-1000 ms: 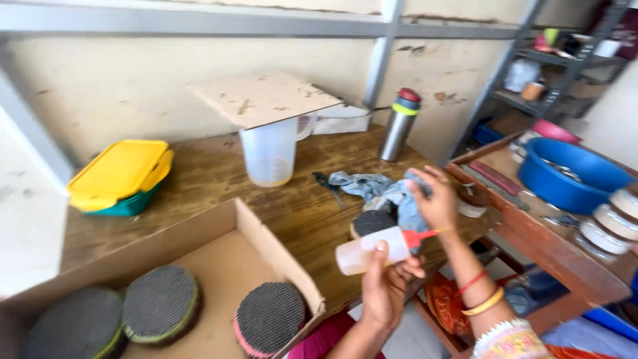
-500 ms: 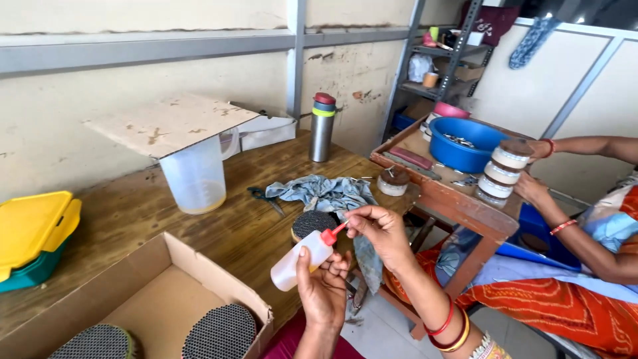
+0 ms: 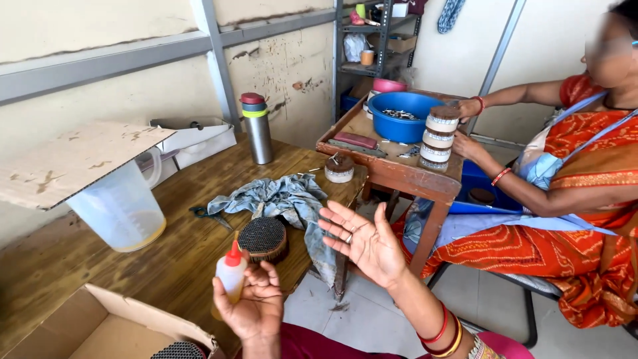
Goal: Applying adhesive from a plastic squeeze bottle to the surface of circular industrial brushes.
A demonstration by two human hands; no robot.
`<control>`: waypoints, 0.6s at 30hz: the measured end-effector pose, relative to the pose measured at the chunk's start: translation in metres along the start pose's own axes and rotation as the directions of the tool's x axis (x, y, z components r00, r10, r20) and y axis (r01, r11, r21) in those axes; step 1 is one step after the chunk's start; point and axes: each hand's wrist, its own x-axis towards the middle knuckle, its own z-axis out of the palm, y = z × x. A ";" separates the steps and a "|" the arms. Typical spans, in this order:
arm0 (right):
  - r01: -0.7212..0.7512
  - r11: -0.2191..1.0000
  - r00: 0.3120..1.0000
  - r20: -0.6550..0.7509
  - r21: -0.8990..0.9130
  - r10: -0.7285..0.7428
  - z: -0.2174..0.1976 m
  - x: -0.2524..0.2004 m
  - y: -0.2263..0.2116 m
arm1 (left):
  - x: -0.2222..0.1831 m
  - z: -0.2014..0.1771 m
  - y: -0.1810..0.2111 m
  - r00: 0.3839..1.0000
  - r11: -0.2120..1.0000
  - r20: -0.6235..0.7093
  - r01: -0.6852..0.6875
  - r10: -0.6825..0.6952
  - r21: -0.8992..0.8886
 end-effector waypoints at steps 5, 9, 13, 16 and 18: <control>-0.074 0.993 0.983 0.172 0.094 0.057 0.005 -0.020 0.014 | 0.031 -0.046 0.031 1.000 0.978 0.006 -0.020 0.021 -0.205; -0.050 0.997 0.984 0.175 0.066 0.037 0.009 -0.030 0.027 | 0.028 -0.046 0.037 1.000 0.953 -0.010 -0.014 0.011 -0.302; -0.029 0.999 0.988 0.150 0.035 0.024 0.014 -0.032 0.033 | 0.026 -0.030 0.037 0.997 0.927 -0.076 -0.031 0.002 -0.373; -0.041 0.999 0.987 0.158 -0.003 0.041 0.017 -0.035 0.035 | 0.025 -0.030 0.027 0.992 0.912 -0.127 -0.062 0.011 -0.404; -0.085 0.996 0.976 0.200 -0.013 0.086 0.023 -0.038 0.039 | 0.018 -0.027 0.022 0.986 0.900 -0.158 -0.124 0.062 -0.418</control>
